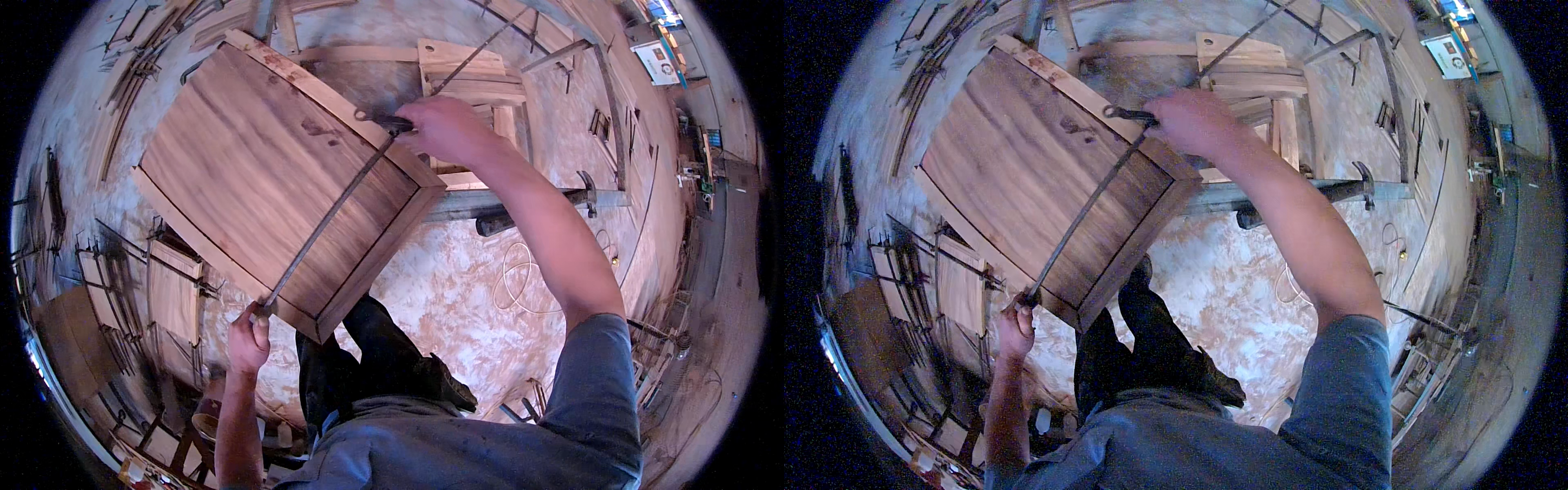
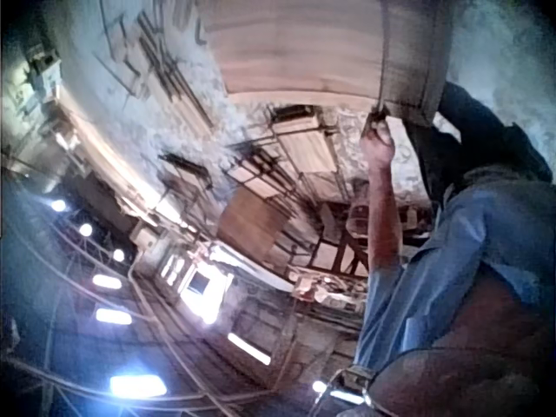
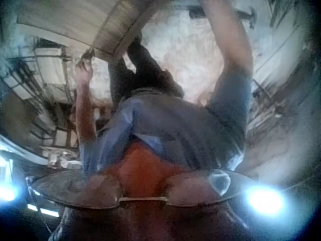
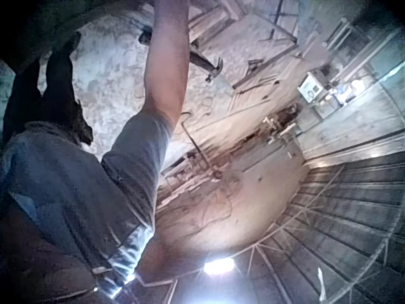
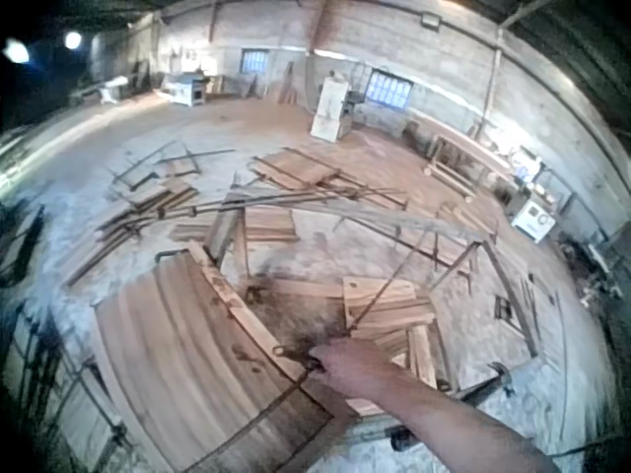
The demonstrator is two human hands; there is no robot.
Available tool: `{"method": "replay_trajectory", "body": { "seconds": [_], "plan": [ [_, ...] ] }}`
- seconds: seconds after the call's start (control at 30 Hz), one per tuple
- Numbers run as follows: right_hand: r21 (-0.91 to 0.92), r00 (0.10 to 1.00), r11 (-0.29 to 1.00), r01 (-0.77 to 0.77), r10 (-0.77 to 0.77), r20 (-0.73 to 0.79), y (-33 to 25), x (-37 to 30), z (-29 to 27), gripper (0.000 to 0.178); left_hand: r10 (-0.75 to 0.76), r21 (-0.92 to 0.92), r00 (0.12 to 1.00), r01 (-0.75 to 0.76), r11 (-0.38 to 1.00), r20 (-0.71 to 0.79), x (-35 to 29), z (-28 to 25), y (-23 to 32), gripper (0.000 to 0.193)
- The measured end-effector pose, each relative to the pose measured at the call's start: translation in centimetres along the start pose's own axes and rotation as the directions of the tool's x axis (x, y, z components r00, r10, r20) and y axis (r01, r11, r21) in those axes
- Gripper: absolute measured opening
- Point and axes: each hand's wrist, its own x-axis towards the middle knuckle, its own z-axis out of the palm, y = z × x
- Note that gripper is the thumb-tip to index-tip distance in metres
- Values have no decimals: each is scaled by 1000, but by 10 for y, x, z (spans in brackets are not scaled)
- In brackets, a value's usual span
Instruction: The person selects wooden planks and metal clamps in a workshop, then assembles a wooden box-like structure on a workbench. They use the clamps to secure the wooden pieces together, adjusting the tension to ensure a tight fit.
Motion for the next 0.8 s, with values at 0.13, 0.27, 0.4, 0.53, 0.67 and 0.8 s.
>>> {"method": "replay_trajectory", "body": {
  "seconds": [0.13, 0.27, 0.4, 0.53, 0.67, 0.8],
  "plan": [
    [-241, 990, 970, -1, 35, 135, -11, 8, -3, 23, -72, 38, 997, 71, 997, 38, -3, 1, -10, 61],
    [-295, 988, 950, 98, -57, 144, -9, 6, -7, 26, -30, 88, 1000, 29, 996, 8, 1, -4, 8, 61],
    [-303, 993, 951, 57, -21, 119, -11, 6, -2, 32, -31, 127, 1000, 31, 991, -3, -1, -5, 6, 62],
    [-290, 996, 953, -91, 85, -31, -16, -1, 18, 36, 99, 171, 992, -85, 982, -76, -4, 1, -2, 59],
    [-197, 971, 952, -233, 215, -106, -26, -8, 27, 38, 7, 195, 999, 0, 981, -39, -6, 0, 6, 55],
    [-134, 967, 959, -249, 238, -88, -27, -7, 18, 42, -37, 204, 999, 38, 978, -11, -4, -3, 6, 54]
  ]
}}
